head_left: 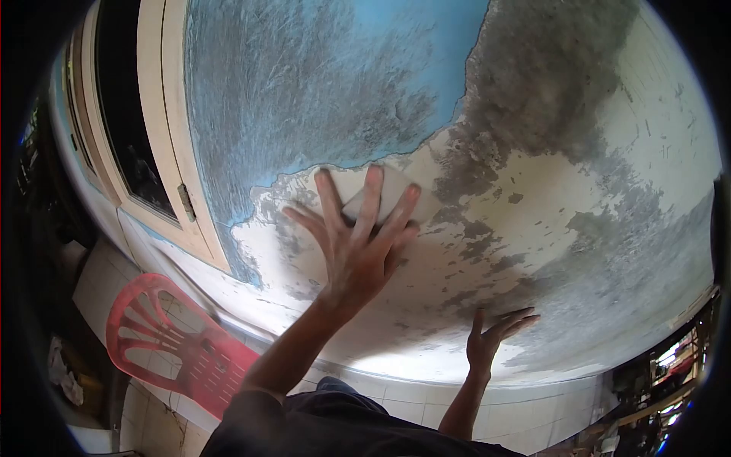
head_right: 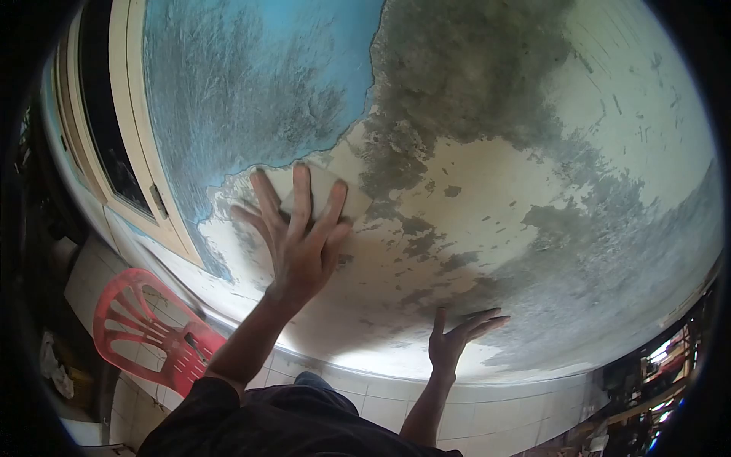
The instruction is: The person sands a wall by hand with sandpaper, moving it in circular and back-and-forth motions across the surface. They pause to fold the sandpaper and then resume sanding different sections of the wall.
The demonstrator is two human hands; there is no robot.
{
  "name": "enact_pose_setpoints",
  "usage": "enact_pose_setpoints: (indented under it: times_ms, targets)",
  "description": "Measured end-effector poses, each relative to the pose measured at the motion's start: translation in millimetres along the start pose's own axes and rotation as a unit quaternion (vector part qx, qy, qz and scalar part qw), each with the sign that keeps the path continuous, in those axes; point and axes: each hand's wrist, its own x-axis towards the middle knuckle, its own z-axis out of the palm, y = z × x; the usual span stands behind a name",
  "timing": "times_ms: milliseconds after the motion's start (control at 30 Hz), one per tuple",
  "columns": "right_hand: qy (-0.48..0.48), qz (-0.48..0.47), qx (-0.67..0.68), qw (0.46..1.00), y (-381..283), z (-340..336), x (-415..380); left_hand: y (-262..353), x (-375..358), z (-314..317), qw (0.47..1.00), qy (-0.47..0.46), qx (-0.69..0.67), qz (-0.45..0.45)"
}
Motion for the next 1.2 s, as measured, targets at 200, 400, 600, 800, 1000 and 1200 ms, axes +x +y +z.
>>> enact_pose_setpoints:
  times_ms: [200, 400, 600, 800, 1000, 1200]
  targets:
    - [-0.015, 0.004, -0.047, 0.999, 11.3, 1.9, 1.2, 2.3, 27.2, -0.8, 0.999, 0.025, -0.015, 0.015]
    - [0.003, -0.014, -0.071, 0.997, 24.7, 9.9, 3.7, 2.5, -3.6, 8.5, 1.0, 0.006, -0.025, -0.017]
    - [0.001, -0.024, -0.073, 0.997, 24.9, 9.2, 4.6, 6.2, 38.2, -1.3, 0.999, 0.034, -0.004, 0.003]
    - [0.029, -0.048, -0.05, 0.997, 28.9, 12.4, 4.2, 8.4, 11.3, 1.3, 0.999, -0.012, -0.031, -0.022]
    - [-0.053, 0.038, 0.001, 0.998, 23.0, 8.2, 2.9, 5.5, 57.7, -2.4, 0.997, 0.075, 0.013, 0.024]
    - [0.099, -0.042, -0.127, 0.986, 41.4, 32.0, 8.3, 10.0, 13.9, -4.1, 0.998, 0.008, -0.058, -0.014]
